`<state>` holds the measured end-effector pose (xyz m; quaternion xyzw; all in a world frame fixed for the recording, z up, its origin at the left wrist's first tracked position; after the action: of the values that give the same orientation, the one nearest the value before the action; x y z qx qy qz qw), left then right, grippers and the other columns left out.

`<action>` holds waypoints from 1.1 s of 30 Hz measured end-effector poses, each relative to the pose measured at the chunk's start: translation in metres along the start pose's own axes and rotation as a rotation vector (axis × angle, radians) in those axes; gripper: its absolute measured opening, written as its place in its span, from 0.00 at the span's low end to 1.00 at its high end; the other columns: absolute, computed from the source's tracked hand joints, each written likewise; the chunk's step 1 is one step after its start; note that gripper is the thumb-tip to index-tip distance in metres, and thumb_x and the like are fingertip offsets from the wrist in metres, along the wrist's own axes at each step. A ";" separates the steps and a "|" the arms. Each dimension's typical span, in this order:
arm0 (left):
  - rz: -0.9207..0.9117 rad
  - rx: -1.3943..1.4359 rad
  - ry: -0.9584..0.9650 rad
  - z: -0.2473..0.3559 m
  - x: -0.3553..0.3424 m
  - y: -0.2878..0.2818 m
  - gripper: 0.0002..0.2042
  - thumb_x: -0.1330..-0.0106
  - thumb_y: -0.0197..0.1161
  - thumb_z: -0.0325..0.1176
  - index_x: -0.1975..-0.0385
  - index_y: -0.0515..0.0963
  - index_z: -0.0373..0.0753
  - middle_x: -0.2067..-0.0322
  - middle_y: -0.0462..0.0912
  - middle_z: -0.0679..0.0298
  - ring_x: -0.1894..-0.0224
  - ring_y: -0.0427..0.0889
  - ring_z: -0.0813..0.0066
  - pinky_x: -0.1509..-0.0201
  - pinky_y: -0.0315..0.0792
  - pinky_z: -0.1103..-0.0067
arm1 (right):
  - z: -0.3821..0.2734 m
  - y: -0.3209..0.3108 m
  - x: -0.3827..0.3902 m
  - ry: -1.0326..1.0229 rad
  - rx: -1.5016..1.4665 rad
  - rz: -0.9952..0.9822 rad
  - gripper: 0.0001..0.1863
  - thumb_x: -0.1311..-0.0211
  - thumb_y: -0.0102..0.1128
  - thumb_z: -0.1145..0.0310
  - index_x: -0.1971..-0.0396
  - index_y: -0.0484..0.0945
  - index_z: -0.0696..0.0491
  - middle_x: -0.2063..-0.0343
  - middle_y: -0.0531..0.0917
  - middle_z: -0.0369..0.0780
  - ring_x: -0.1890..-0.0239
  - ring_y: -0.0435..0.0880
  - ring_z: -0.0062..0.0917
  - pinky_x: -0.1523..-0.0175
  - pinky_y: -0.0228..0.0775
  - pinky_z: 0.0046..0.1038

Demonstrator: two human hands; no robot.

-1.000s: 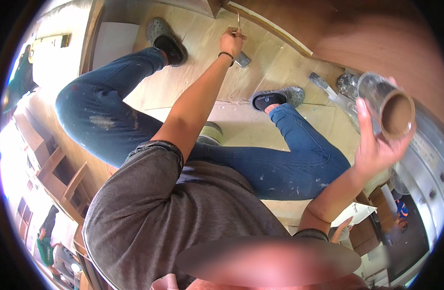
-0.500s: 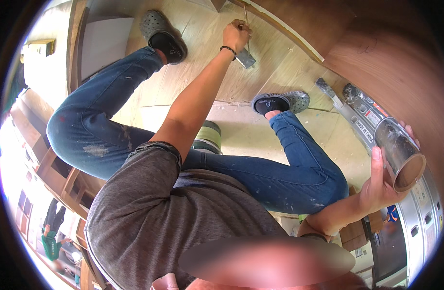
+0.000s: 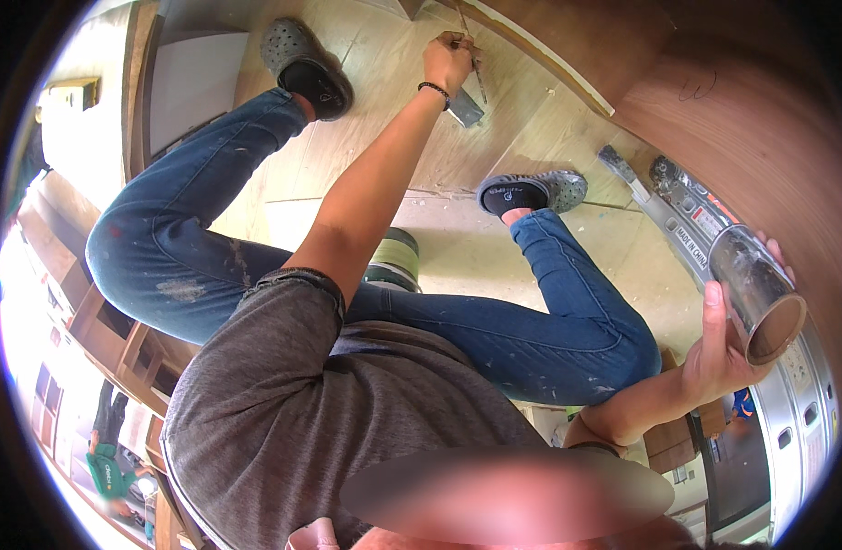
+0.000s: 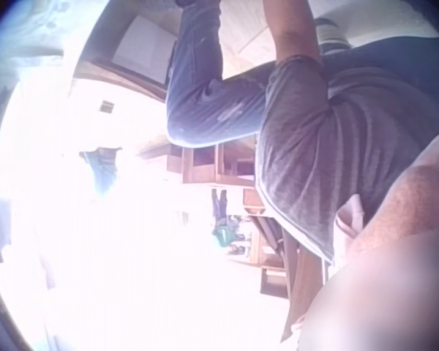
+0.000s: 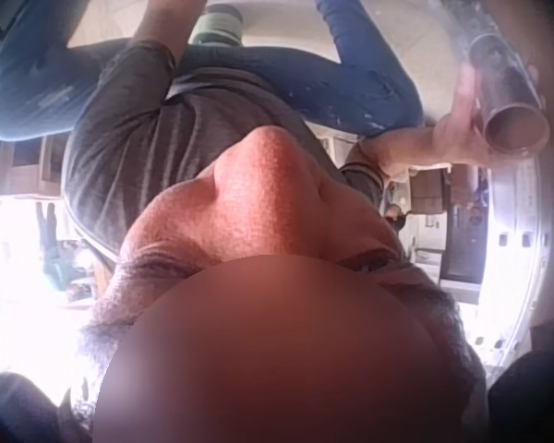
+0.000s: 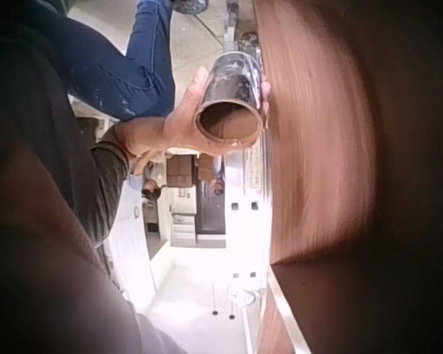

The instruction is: The person sits on the floor and applies a finish to the edges of a wooden cabinet using a small brush and a container. They repeatedly dip the brush into the container and apply the finish to the cabinet's trim.

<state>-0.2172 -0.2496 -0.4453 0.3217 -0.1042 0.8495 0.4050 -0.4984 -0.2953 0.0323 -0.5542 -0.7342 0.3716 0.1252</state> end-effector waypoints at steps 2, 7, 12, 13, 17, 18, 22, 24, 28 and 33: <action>-0.031 -0.023 -0.038 0.004 0.002 0.002 0.11 0.22 0.55 0.28 0.51 0.77 0.25 0.60 0.88 0.51 0.62 0.88 0.66 0.57 0.86 0.72 | 0.001 -0.001 0.001 0.001 0.001 0.002 0.41 0.54 0.71 0.85 0.37 0.64 0.68 0.42 0.78 0.60 0.40 0.80 0.53 0.33 0.72 0.53; -0.075 -0.032 -0.072 0.009 0.012 0.012 0.12 0.22 0.56 0.29 0.49 0.75 0.24 0.57 0.87 0.50 0.61 0.89 0.64 0.56 0.86 0.71 | 0.002 -0.003 0.002 -0.007 0.012 0.004 0.40 0.54 0.72 0.83 0.37 0.65 0.67 0.42 0.78 0.58 0.41 0.81 0.51 0.33 0.73 0.51; -0.051 0.116 -0.039 0.007 0.009 0.016 0.14 0.22 0.55 0.28 0.48 0.72 0.21 0.58 0.87 0.47 0.58 0.89 0.61 0.54 0.87 0.69 | 0.005 -0.004 0.002 -0.006 0.035 -0.004 0.40 0.55 0.73 0.79 0.38 0.66 0.65 0.42 0.79 0.56 0.41 0.81 0.48 0.33 0.74 0.49; -0.044 0.136 -0.022 0.010 0.009 0.018 0.13 0.22 0.56 0.28 0.49 0.72 0.20 0.60 0.87 0.48 0.60 0.89 0.61 0.56 0.87 0.70 | 0.005 -0.004 0.003 0.003 0.031 0.002 0.40 0.55 0.73 0.79 0.38 0.66 0.65 0.42 0.79 0.55 0.41 0.81 0.48 0.33 0.73 0.49; -0.023 0.124 -0.006 0.016 0.004 0.024 0.12 0.23 0.55 0.26 0.50 0.72 0.21 0.60 0.87 0.47 0.60 0.90 0.59 0.55 0.88 0.69 | 0.007 -0.005 0.004 0.018 0.023 0.010 0.40 0.55 0.74 0.78 0.38 0.66 0.64 0.42 0.80 0.55 0.40 0.81 0.48 0.33 0.73 0.49; -0.020 0.098 -0.017 0.016 0.003 0.024 0.12 0.22 0.54 0.26 0.49 0.72 0.21 0.59 0.86 0.46 0.59 0.90 0.58 0.51 0.88 0.68 | 0.008 -0.005 0.004 0.018 0.024 0.007 0.40 0.55 0.74 0.78 0.38 0.67 0.64 0.42 0.80 0.55 0.40 0.81 0.48 0.33 0.73 0.49; -0.008 0.131 -0.040 0.014 -0.002 0.023 0.11 0.23 0.53 0.25 0.51 0.72 0.22 0.59 0.86 0.47 0.59 0.90 0.58 0.52 0.88 0.68 | 0.007 -0.002 0.001 -0.005 0.055 -0.024 0.40 0.55 0.73 0.77 0.38 0.67 0.63 0.42 0.80 0.55 0.41 0.82 0.48 0.33 0.74 0.49; -0.007 0.111 -0.036 0.016 -0.004 0.022 0.10 0.23 0.53 0.25 0.51 0.73 0.22 0.59 0.86 0.47 0.59 0.90 0.58 0.53 0.88 0.68 | 0.007 -0.004 0.002 -0.009 0.077 -0.033 0.40 0.55 0.73 0.77 0.38 0.67 0.63 0.42 0.80 0.55 0.41 0.82 0.48 0.33 0.74 0.48; 0.005 0.140 -0.041 0.013 -0.008 0.020 0.10 0.24 0.54 0.24 0.52 0.74 0.23 0.59 0.86 0.48 0.59 0.90 0.59 0.53 0.89 0.68 | 0.007 -0.002 0.001 0.016 0.062 -0.020 0.40 0.55 0.73 0.78 0.38 0.68 0.63 0.43 0.80 0.54 0.41 0.82 0.46 0.33 0.74 0.47; 0.018 0.146 -0.060 0.009 -0.011 0.017 0.09 0.24 0.55 0.24 0.52 0.74 0.23 0.57 0.85 0.49 0.58 0.90 0.59 0.53 0.89 0.67 | 0.007 0.000 0.000 0.023 0.044 -0.003 0.40 0.56 0.73 0.78 0.39 0.68 0.63 0.43 0.81 0.53 0.41 0.82 0.45 0.32 0.73 0.47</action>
<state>-0.2211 -0.2710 -0.4440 0.3748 -0.0569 0.8483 0.3697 -0.5024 -0.2976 0.0277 -0.5543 -0.7254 0.3809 0.1464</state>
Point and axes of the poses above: each hand's wrist, its own x-axis away from the middle knuckle, its own y-axis out of the palm, z = x × y, the point moved 8 cm from there along -x, towards the middle knuckle
